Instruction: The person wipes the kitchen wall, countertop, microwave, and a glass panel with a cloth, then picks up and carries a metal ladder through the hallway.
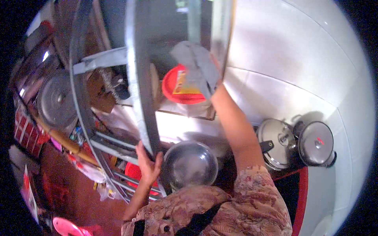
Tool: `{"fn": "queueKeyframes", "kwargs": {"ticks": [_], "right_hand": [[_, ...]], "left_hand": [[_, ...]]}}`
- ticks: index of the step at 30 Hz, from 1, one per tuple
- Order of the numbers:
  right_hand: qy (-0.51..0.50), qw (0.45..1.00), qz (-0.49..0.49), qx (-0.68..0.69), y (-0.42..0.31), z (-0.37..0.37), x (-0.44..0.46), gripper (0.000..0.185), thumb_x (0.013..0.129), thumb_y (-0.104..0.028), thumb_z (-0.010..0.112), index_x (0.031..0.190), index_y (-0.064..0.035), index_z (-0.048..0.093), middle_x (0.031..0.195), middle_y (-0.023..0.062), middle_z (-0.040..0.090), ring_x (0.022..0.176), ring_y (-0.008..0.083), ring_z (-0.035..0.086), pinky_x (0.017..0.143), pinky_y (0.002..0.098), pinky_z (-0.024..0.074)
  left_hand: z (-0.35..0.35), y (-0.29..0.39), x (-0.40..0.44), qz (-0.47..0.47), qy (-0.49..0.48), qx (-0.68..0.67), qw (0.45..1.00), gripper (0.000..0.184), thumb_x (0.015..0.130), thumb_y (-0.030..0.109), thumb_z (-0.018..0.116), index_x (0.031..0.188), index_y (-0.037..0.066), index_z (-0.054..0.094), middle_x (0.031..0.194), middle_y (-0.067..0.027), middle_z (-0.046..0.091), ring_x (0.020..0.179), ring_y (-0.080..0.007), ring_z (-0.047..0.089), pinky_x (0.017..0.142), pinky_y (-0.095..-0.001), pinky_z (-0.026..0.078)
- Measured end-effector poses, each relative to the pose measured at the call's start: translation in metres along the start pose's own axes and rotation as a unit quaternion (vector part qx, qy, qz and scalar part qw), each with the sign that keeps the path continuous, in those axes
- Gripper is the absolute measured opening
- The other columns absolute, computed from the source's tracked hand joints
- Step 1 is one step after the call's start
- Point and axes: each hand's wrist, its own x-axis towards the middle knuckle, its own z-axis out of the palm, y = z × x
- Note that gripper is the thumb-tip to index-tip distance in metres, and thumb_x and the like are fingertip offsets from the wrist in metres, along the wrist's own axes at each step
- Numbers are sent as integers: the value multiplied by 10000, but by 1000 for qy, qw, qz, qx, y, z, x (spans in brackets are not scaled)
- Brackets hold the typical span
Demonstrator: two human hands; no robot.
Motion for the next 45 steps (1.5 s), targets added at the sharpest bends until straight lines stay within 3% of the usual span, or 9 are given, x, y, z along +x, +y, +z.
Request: {"fn": "queueKeyframes", "kwargs": {"ticks": [6, 12, 16, 22, 27, 33, 37, 41, 45], "right_hand": [[-53, 993, 65, 79, 21, -18, 17, 547, 930, -424, 535, 1274, 1, 519, 1223, 123, 599, 1108, 233, 584, 971, 339, 450], [-23, 999, 21, -18, 32, 2, 31, 566, 917, -446, 551, 1270, -5, 527, 1198, 103, 612, 1045, 219, 600, 928, 314, 464], [-47, 999, 7, -19, 38, 20, 44, 611, 954, -502, 441, 1337, -27, 463, 1272, 100, 560, 1166, 228, 521, 1036, 345, 364], [18, 991, -29, -131, 32, 88, 29, 776, 925, -647, 325, 1411, -44, 362, 1394, 104, 438, 1263, 263, 429, 1083, 387, 314], [-11, 974, -95, -206, 47, 64, 74, 873, 870, -726, 337, 1441, -66, 302, 1428, 111, 385, 1291, 290, 391, 1087, 392, 301], [-88, 965, -82, -233, 60, 75, 104, 824, 885, -695, 332, 1480, -142, 191, 1415, 173, 378, 1168, 393, 503, 984, 568, 424], [-112, 961, -87, -238, 64, 67, 144, 744, 895, -634, 382, 1454, -155, 270, 1411, 155, 379, 1218, 370, 458, 1024, 541, 382], [-122, 969, -62, -208, 72, 80, 133, 661, 904, -561, 429, 1414, -148, 345, 1332, 135, 454, 1189, 313, 478, 1017, 481, 378], [-85, 964, -124, -218, 83, 60, 154, 602, 914, -475, 478, 1377, -102, 383, 1253, 106, 501, 1110, 267, 510, 990, 433, 387]], "left_hand": [[-29, -9, -21, -7, -80, 14, 997, 759, 819, 373, 661, 1367, -36, 332, 1183, -263, 440, 1074, -410, 443, 918, -481, 385], [-55, -11, -44, 24, -16, 54, 998, 688, 828, 374, 638, 1313, -48, 395, 1216, -264, 443, 1057, -419, 456, 920, -488, 375], [-68, -20, -80, -94, 42, 47, 994, 560, 814, 199, 658, 1263, -45, 429, 1189, -265, 468, 1036, -434, 471, 881, -483, 405], [-61, -54, -169, -401, 81, -195, 892, 492, 827, 128, 669, 1252, 4, 454, 1114, -151, 556, 971, -247, 577, 819, -338, 476], [-59, -49, -132, -454, 129, -353, 808, 524, 897, 251, 643, 1305, 1, 429, 1128, -114, 565, 992, -180, 558, 832, -296, 468], [-46, -63, -86, -457, 178, -512, 705, 869, 823, 468, 679, 1388, -64, 287, 1189, -165, 526, 1075, -233, 518, 887, -368, 437], [-61, -54, -50, -516, 202, -553, 622, 564, 853, 364, 679, 1226, 21, 431, 1127, -122, 561, 983, -229, 589, 805, -406, 495], [-38, -70, -35, -498, 319, -525, 613, 476, 793, 94, 727, 1164, -11, 448, 907, -143, 628, 775, -264, 651, 617, -415, 563], [-13, -89, -35, -494, 354, -485, 629, 343, 784, -19, 651, 1087, -50, 494, 830, -185, 628, 703, -301, 657, 607, -449, 575]]}}
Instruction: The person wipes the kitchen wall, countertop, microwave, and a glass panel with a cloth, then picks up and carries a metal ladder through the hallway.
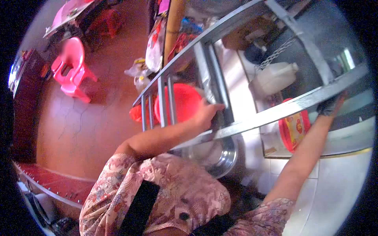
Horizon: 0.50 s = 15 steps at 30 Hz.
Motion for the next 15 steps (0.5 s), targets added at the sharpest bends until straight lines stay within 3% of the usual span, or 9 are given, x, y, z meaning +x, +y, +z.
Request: {"fn": "queueKeyframes", "kwargs": {"ticks": [2, 3, 5, 8, 11, 13, 15], "right_hand": [[-19, 999, -15, 38, -11, 4, -6, 630, 906, -480, 496, 1384, -89, 372, 1239, 108, 507, 1106, 266, 510, 997, 431, 385], [-28, 998, -14, 57, -20, 12, -12, 634, 905, -489, 492, 1382, -88, 376, 1241, 112, 509, 1108, 268, 511, 998, 435, 385], [-33, 993, 4, 114, -37, 24, -24, 632, 905, -502, 485, 1370, -85, 392, 1242, 117, 512, 1109, 272, 513, 998, 437, 386], [-2, 990, 47, 133, -28, -8, -21, 577, 915, -480, 482, 1315, -65, 459, 1194, 126, 557, 1020, 272, 574, 910, 420, 465], [38, 996, 4, 75, -49, 10, -40, 539, 932, -398, 493, 1336, -43, 450, 1185, 118, 573, 981, 238, 600, 848, 392, 504], [-9, 992, 0, 123, -70, 30, -54, 546, 934, -398, 495, 1340, -36, 449, 1172, 108, 581, 981, 227, 604, 853, 371, 505], [-125, 961, 21, 247, -91, 52, -66, 584, 927, -452, 490, 1335, -36, 453, 1152, 93, 587, 1007, 228, 593, 904, 348, 480]], "left_hand": [[-6, -26, 18, 22, 35, 22, 999, 331, 785, -17, 633, 1078, -51, 482, 842, -186, 607, 710, -306, 653, 592, -449, 570], [-8, -14, 3, 7, 22, 33, 999, 426, 732, 29, 683, 1083, -37, 450, 873, -162, 568, 749, -252, 587, 662, -375, 498], [-8, 5, -23, 14, 19, 6, 1000, 416, 741, 12, 663, 1092, -38, 445, 864, -161, 575, 770, -254, 596, 657, -374, 499], [-1, 27, -54, 13, 37, -12, 999, 244, 766, -22, 598, 1006, -24, 557, 823, -129, 619, 677, -247, 621, 573, -392, 525], [-24, 17, -51, 53, 26, 47, 997, 175, 778, 5, 595, 951, -23, 588, 796, -111, 624, 643, -226, 605, 550, -365, 505], [-27, 33, -71, 31, -13, 6, 999, 156, 787, 20, 586, 939, -16, 593, 783, -106, 620, 612, -215, 594, 536, -342, 499], [-28, 53, -81, 18, -7, 10, 1000, 138, 783, 10, 582, 918, -12, 599, 761, -110, 620, 589, -217, 594, 521, -343, 503]]}}
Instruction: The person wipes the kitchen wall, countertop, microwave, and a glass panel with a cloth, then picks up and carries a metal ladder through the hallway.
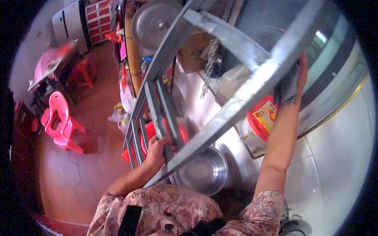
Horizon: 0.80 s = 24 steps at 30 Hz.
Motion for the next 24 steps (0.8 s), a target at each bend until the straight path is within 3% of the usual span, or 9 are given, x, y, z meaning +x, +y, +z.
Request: {"fn": "queueKeyframes", "kwargs": {"ticks": [2, 3, 6, 9, 12, 16, 20, 21, 24], "right_hand": [[66, 995, 69, 35, -10, 25, -8, 503, 862, -441, 611, 1172, -46, 574, 1080, 99, 635, 953, 243, 619, 880, 365, 493], [15, 999, 4, 43, -9, 40, -10, 500, 846, -448, 633, 1143, -48, 593, 1044, 86, 646, 943, 221, 611, 862, 346, 486], [5, 997, 9, 73, -10, 44, 2, 431, 845, -398, 656, 1102, -54, 616, 1038, 74, 628, 938, 200, 587, 881, 319, 449], [42, 998, -39, 34, -14, 73, -5, 410, 854, -382, 650, 1102, -57, 618, 1041, 70, 623, 947, 200, 578, 907, 323, 429], [9, 999, -18, 47, -17, 85, -4, 425, 858, -379, 645, 1127, -53, 609, 1054, 79, 628, 956, 201, 577, 904, 326, 431], [-17, 998, -36, 42, -46, 149, -36, 444, 862, -385, 644, 1139, -39, 617, 1094, 74, 642, 991, 196, 591, 908, 308, 440], [114, 989, -84, 30, -61, 205, -61, 434, 870, -349, 648, 1170, -37, 614, 1123, 71, 649, 1002, 199, 607, 921, 290, 440], [107, 992, -44, 46, -68, 220, -70, 462, 876, -348, 641, 1213, -35, 597, 1177, 74, 631, 1069, 203, 583, 969, 295, 409], [115, 987, -109, -40, -71, 233, -73, 551, 881, -440, 585, 1265, -45, 551, 1171, 124, 602, 1040, 207, 594, 885, 294, 472]], "left_hand": [[-12, 6, -4, -6, -10, 7, 1000, 130, 784, 4, 576, 911, -17, 595, 761, -114, 627, 595, -220, 607, 516, -346, 508], [-15, 10, -6, 2, -12, 26, 1000, 133, 791, 13, 573, 917, -23, 596, 756, -111, 623, 608, -215, 609, 525, -343, 508], [-23, 24, -15, 19, -22, 59, 998, 150, 805, 36, 568, 934, -36, 598, 747, -103, 614, 631, -203, 615, 537, -332, 509], [-42, 36, -20, 25, -40, 59, 997, 177, 806, 56, 584, 954, -40, 598, 770, -98, 614, 616, -200, 616, 515, -313, 509], [-66, 55, -31, 16, -61, 74, 995, 189, 807, 69, 597, 964, -36, 597, 799, -98, 619, 628, -199, 618, 520, -319, 515], [-94, 72, -42, 19, -98, 54, 994, 231, 811, 83, 599, 1005, -42, 597, 853, -108, 660, 731, -204, 650, 667, -316, 534], [-112, 93, -61, 27, -103, 79, 991, 224, 812, 96, 586, 999, -28, 596, 875, -101, 656, 761, -192, 638, 688, -312, 517], [-116, 100, -68, 27, -110, 78, 991, 217, 814, 117, 581, 981, -20, 596, 851, -96, 647, 733, -183, 624, 665, -308, 499], [-130, 117, -84, 19, -86, 111, 990, 218, 811, 136, 580, 965, -18, 595, 828, -95, 637, 711, -181, 611, 642, -303, 485]]}}
